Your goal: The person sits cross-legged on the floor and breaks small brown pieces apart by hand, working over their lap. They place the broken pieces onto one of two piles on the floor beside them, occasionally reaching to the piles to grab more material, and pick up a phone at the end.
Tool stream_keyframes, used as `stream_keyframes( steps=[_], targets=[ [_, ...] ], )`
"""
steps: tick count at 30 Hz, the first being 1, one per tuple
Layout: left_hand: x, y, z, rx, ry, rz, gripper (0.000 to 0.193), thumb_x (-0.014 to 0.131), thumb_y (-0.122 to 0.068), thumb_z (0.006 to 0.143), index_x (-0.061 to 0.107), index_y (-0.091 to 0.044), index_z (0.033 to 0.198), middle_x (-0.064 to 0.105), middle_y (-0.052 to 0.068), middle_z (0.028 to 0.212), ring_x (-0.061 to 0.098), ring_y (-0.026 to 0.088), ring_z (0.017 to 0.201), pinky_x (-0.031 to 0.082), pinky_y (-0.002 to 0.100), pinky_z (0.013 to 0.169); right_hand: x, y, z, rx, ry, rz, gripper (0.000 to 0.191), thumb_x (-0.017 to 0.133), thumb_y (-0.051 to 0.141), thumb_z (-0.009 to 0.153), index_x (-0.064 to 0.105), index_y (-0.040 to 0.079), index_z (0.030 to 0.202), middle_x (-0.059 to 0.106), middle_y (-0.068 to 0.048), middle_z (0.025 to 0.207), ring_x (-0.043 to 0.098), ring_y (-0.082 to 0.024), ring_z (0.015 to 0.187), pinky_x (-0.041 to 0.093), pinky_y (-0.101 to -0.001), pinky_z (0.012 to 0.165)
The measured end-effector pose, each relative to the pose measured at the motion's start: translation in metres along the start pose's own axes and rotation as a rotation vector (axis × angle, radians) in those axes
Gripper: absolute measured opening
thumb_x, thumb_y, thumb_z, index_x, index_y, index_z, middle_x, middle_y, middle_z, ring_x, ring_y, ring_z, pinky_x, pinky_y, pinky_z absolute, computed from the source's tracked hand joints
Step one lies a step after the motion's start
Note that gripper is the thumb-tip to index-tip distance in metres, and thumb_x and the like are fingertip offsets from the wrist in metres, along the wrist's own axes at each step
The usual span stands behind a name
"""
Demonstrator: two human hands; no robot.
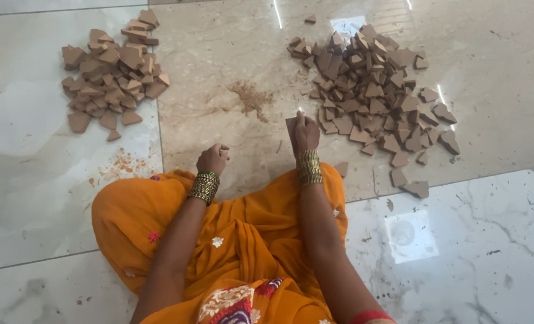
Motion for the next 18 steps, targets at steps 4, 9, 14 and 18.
stream_keyframes(
  steps=[4, 9, 14, 18],
  targets=[
    [0.002, 0.010, -0.006, -0.005, -0.008, -0.025, 0.022, 0.056, -0.031, 0.097, 0.075, -0.024, 0.105, 0.079, -0.005, 0.087, 0.074, 0.020, 0.085, 0.058, 0.039, 0.076, -0.013, 0.004, 0.022, -0.127, -0.034, -0.452, 0.048, 0.064, 0.050, 0.096, 0.078, 0.005, 0.102, 0.075, -0.021, 0.102, 0.069, -0.036, 0.092, 0.053, -0.0461, 0.082],
    [-0.001, 0.016, -0.001, -0.015, -0.015, -0.069, 0.022, 0.057, -0.031, 0.095, 0.074, -0.023, 0.105, 0.078, -0.006, 0.085, 0.075, 0.019, 0.082, 0.059, 0.038, 0.076, -0.047, -0.034, 0.054, 0.220, -0.096, -0.709, 0.082, 0.083, 0.045, 0.063, 0.059, 0.016, 0.136, 0.074, -0.014, 0.111, 0.072, -0.033, 0.100, 0.058, -0.0429, 0.082],
    [0.002, 0.016, 0.002, 0.039, -0.037, -0.091, 0.022, 0.055, -0.028, 0.093, 0.075, -0.023, 0.102, 0.078, -0.004, 0.081, 0.074, 0.020, 0.082, 0.058, 0.039, 0.076, -0.025, -0.026, 0.064, 0.047, -0.073, -0.812, 0.065, 0.060, 0.064, 0.091, 0.060, 0.012, 0.131, 0.075, -0.018, 0.109, 0.072, -0.036, 0.102, 0.056, -0.0484, 0.084],
    [-0.005, 0.021, 0.004, 0.083, -0.059, -0.101, 0.022, 0.054, -0.026, 0.093, 0.075, -0.022, 0.099, 0.078, -0.003, 0.078, 0.074, 0.022, 0.078, 0.058, 0.040, 0.075, 0.001, -0.027, 0.060, 0.014, -0.070, -0.884, 0.069, 0.053, 0.065, 0.097, 0.060, 0.005, 0.129, 0.075, -0.018, 0.109, 0.074, -0.035, 0.100, 0.059, -0.0466, 0.078]
  ],
)
Point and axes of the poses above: each hand's wrist, its own z-axis towards the middle knuckle, its own x-axis out of the palm, y = z × x, the point moved 9 cm from there along z, towards the middle knuckle
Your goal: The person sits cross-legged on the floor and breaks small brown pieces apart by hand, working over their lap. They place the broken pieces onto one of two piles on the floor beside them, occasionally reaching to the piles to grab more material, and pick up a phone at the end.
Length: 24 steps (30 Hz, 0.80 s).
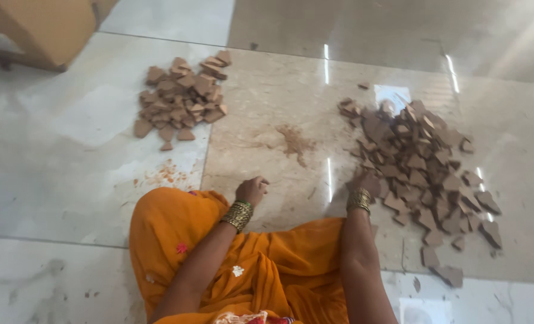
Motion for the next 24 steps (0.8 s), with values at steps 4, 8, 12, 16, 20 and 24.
stream_keyframes(
  steps=[4, 8, 12, 16, 20, 24],
  targets=[
    [-0.011, 0.005, -0.005, 0.004, 0.001, -0.027, 0.021, 0.055, -0.026, 0.092, 0.075, -0.022, 0.098, 0.077, -0.002, 0.076, 0.074, 0.021, 0.078, 0.058, 0.041, 0.073, 0.008, 0.003, -0.012, -0.008, 0.007, -0.047, 0.075, 0.065, 0.061, 0.086, 0.057, 0.005, 0.135, 0.073, -0.018, 0.112, 0.073, -0.035, 0.100, 0.059, -0.0474, 0.077],
    [-0.025, 0.004, -0.018, 0.017, 0.007, -0.073, 0.020, 0.056, -0.025, 0.093, 0.075, -0.021, 0.099, 0.077, -0.001, 0.076, 0.075, 0.021, 0.078, 0.058, 0.040, 0.074, 0.005, 0.016, -0.029, -0.067, -0.009, -0.073, 0.090, 0.080, 0.055, 0.070, 0.053, 0.006, 0.140, 0.069, -0.019, 0.115, 0.071, -0.037, 0.099, 0.059, -0.0488, 0.077],
    [-0.034, 0.003, -0.029, 0.029, -0.012, -0.116, 0.023, 0.055, -0.022, 0.093, 0.076, -0.021, 0.103, 0.079, 0.000, 0.078, 0.074, 0.019, 0.077, 0.058, 0.038, 0.071, 0.004, 0.043, -0.055, -0.104, -0.034, 0.273, 0.048, 0.068, 0.048, 0.098, 0.078, 0.002, 0.111, 0.075, -0.020, 0.108, 0.074, -0.035, 0.100, 0.058, -0.0453, 0.083],
    [-0.040, 0.005, -0.035, 0.052, 0.005, -0.445, 0.027, 0.057, -0.028, 0.096, 0.074, -0.011, 0.108, 0.078, 0.004, 0.084, 0.075, 0.016, 0.069, 0.059, 0.031, 0.060, 0.009, 0.096, -0.114, -0.465, 0.027, 0.712, 0.039, 0.067, 0.036, 0.095, 0.079, 0.001, 0.106, 0.076, -0.017, 0.102, 0.071, -0.027, 0.090, 0.057, -0.0388, 0.078],
    [-0.037, 0.024, -0.040, -0.180, 0.108, -0.732, 0.041, 0.051, -0.040, 0.101, 0.069, -0.008, 0.120, 0.077, 0.007, 0.093, 0.071, 0.018, 0.065, 0.059, 0.031, 0.054, 0.014, 0.152, -0.186, -0.722, 0.179, 0.809, 0.029, 0.066, 0.023, 0.089, 0.080, 0.001, 0.102, 0.076, -0.011, 0.100, 0.068, -0.018, 0.081, 0.056, -0.0319, 0.072],
    [-0.041, 0.031, -0.047, -0.290, 0.142, -1.010, 0.052, 0.044, -0.049, 0.103, 0.064, -0.009, 0.128, 0.073, 0.009, 0.101, 0.071, 0.019, 0.066, 0.059, 0.032, 0.052, 0.051, 0.188, -0.245, -0.483, 0.544, 1.120, 0.032, 0.062, 0.026, 0.098, 0.079, -0.001, 0.105, 0.079, -0.011, 0.094, 0.070, -0.017, 0.082, 0.056, -0.0293, 0.074]
  ],
)
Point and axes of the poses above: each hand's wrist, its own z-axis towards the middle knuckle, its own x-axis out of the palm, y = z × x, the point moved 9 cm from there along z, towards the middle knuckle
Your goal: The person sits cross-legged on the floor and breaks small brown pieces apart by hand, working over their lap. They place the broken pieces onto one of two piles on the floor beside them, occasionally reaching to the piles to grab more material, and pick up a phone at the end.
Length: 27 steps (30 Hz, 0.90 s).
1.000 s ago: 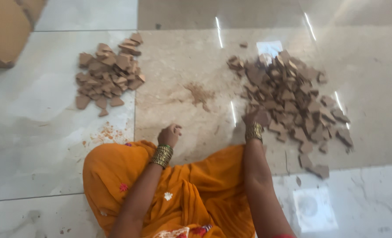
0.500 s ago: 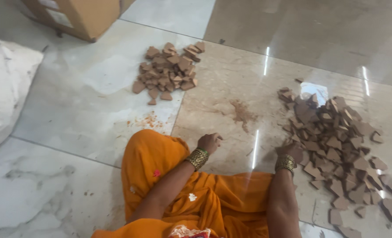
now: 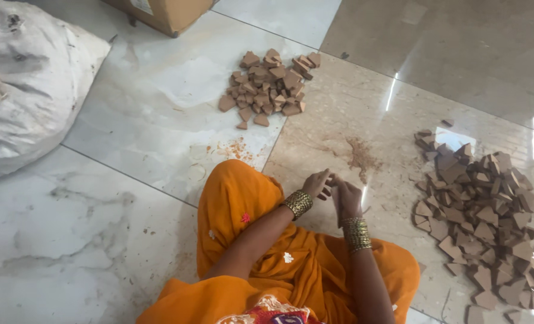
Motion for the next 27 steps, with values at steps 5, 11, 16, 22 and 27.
stream_keyframes(
  steps=[5, 11, 16, 22, 27],
  targets=[
    [-0.008, -0.030, -0.008, 0.276, -0.058, 0.136, 0.051, 0.055, -0.046, 0.106, 0.073, 0.001, 0.115, 0.077, 0.012, 0.094, 0.075, 0.016, 0.074, 0.061, 0.028, 0.058, 0.033, -0.014, -0.013, 0.113, 0.003, 0.220, 0.037, 0.061, 0.030, 0.100, 0.075, -0.003, 0.109, 0.077, -0.015, 0.092, 0.074, -0.021, 0.076, 0.063, -0.0322, 0.068],
    [-0.046, -0.022, 0.001, 0.041, -0.352, -0.008, 0.051, 0.045, -0.044, 0.105, 0.068, -0.004, 0.082, 0.070, 0.008, 0.064, 0.051, 0.014, 0.038, 0.043, 0.029, 0.037, 0.003, -0.013, -0.009, 0.013, -0.071, -0.091, 0.055, 0.041, 0.041, 0.108, 0.068, -0.004, 0.124, 0.073, -0.015, 0.087, 0.069, -0.026, 0.069, 0.058, -0.0356, 0.064],
    [-0.042, -0.028, 0.016, 0.039, -0.231, -0.343, 0.052, 0.041, -0.043, 0.108, 0.068, -0.004, 0.086, 0.038, -0.005, 0.052, 0.031, 0.008, 0.036, 0.026, 0.027, 0.032, 0.007, -0.060, -0.008, 0.593, -0.062, 0.792, 0.049, 0.054, 0.044, 0.104, 0.065, -0.003, 0.114, 0.072, -0.010, 0.098, 0.069, -0.022, 0.082, 0.059, -0.0356, 0.071],
    [-0.015, -0.028, 0.018, -0.082, 0.106, -0.514, 0.046, 0.041, -0.041, 0.107, 0.069, -0.004, 0.114, 0.033, -0.008, 0.052, 0.024, 0.006, 0.037, 0.017, 0.026, 0.034, -0.002, -0.021, 0.002, 0.164, 0.100, 0.679, 0.029, 0.067, 0.008, 0.095, 0.064, -0.001, 0.122, 0.071, -0.006, 0.105, 0.070, -0.016, 0.090, 0.059, -0.0306, 0.080],
    [-0.004, -0.039, 0.018, 0.048, 0.179, -0.548, 0.045, 0.046, -0.037, 0.109, 0.068, 0.002, 0.113, 0.029, -0.010, 0.053, 0.020, 0.005, 0.035, 0.016, 0.026, 0.033, -0.009, -0.003, -0.012, 0.189, 0.033, 0.650, 0.024, 0.061, 0.019, 0.100, 0.066, 0.002, 0.116, 0.071, -0.006, 0.093, 0.069, -0.016, 0.078, 0.057, -0.0291, 0.069]
  ],
)
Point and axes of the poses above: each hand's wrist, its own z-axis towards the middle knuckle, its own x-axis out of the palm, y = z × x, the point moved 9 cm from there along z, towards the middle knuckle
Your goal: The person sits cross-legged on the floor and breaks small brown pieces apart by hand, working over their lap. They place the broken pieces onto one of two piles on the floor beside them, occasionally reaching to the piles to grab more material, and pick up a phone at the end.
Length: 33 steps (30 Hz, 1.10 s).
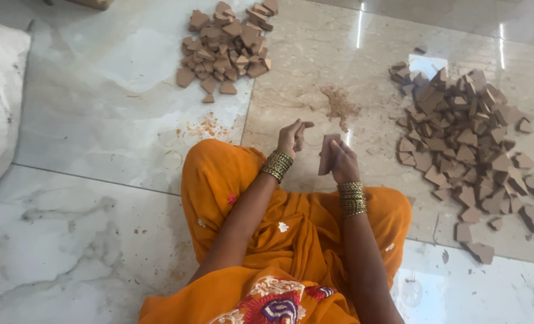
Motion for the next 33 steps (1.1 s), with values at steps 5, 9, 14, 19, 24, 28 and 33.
stream_keyframes(
  steps=[5, 9, 14, 19, 24, 28, 33],
  targets=[
    [-0.008, 0.013, 0.009, 0.019, -0.087, -0.106, 0.041, 0.051, -0.039, 0.110, 0.066, -0.001, 0.106, 0.031, -0.009, 0.053, 0.023, 0.007, 0.037, 0.018, 0.026, 0.035, 0.022, 0.013, -0.015, -0.141, -0.009, -0.251, 0.027, 0.063, 0.025, 0.102, 0.071, 0.001, 0.113, 0.069, 0.000, 0.089, 0.061, -0.007, 0.075, 0.050, -0.0228, 0.065],
    [-0.014, 0.023, 0.013, -0.055, -0.147, -0.153, 0.053, 0.042, -0.047, 0.108, 0.067, -0.002, 0.097, 0.040, -0.004, 0.053, 0.029, 0.010, 0.036, 0.022, 0.026, 0.035, 0.034, 0.012, -0.005, -0.291, -0.048, -0.287, 0.026, 0.067, 0.025, 0.100, 0.070, 0.001, 0.109, 0.070, 0.001, 0.089, 0.060, -0.005, 0.077, 0.050, -0.0234, 0.067],
    [-0.023, 0.037, 0.010, -0.134, -0.244, -0.138, 0.051, 0.037, -0.051, 0.111, 0.056, -0.009, 0.088, 0.049, 0.001, 0.059, 0.031, 0.011, 0.039, 0.023, 0.027, 0.037, 0.036, 0.030, 0.002, -0.518, -0.355, -0.799, 0.031, 0.070, 0.031, 0.100, 0.069, 0.000, 0.097, 0.072, -0.010, 0.082, 0.063, -0.016, 0.072, 0.052, -0.0329, 0.066],
    [-0.026, 0.035, 0.011, -0.052, -0.248, -0.312, 0.054, 0.039, -0.045, 0.113, 0.063, 0.001, 0.100, 0.064, 0.007, 0.079, 0.062, 0.016, 0.062, 0.053, 0.027, 0.055, 0.045, 0.015, -0.009, -0.527, -0.503, -0.866, 0.033, 0.068, 0.038, 0.094, 0.068, 0.005, 0.093, 0.074, -0.013, 0.082, 0.071, -0.027, 0.069, 0.054, -0.0375, 0.062],
    [-0.032, 0.035, 0.009, -0.048, -0.332, -0.235, 0.054, 0.041, -0.042, 0.109, 0.068, 0.004, 0.102, 0.074, 0.014, 0.091, 0.072, 0.023, 0.077, 0.062, 0.031, 0.065, 0.060, 0.020, -0.011, -0.628, -0.447, -0.976, 0.032, 0.070, 0.035, 0.096, 0.067, 0.004, 0.091, 0.072, -0.016, 0.080, 0.069, -0.031, 0.069, 0.052, -0.0426, 0.061],
    [-0.036, 0.031, 0.010, -0.017, -0.355, -0.032, 0.047, 0.046, -0.042, 0.112, 0.069, -0.001, 0.101, 0.062, 0.005, 0.077, 0.056, 0.017, 0.058, 0.046, 0.029, 0.046, 0.057, 0.035, -0.020, -0.759, -0.619, -0.990, 0.030, 0.070, 0.033, 0.099, 0.068, 0.004, 0.095, 0.073, -0.016, 0.085, 0.068, -0.030, 0.072, 0.053, -0.0431, 0.063],
    [-0.040, 0.021, 0.010, 0.059, -0.323, 0.036, 0.046, 0.040, -0.032, 0.111, 0.070, 0.002, 0.110, 0.065, 0.008, 0.079, 0.058, 0.011, 0.057, 0.049, 0.025, 0.050, 0.060, 0.023, -0.005, -0.643, -0.372, -0.958, 0.029, 0.068, 0.032, 0.097, 0.069, 0.003, 0.096, 0.073, -0.013, 0.079, 0.069, -0.023, 0.066, 0.055, -0.0380, 0.059]
  ],
)
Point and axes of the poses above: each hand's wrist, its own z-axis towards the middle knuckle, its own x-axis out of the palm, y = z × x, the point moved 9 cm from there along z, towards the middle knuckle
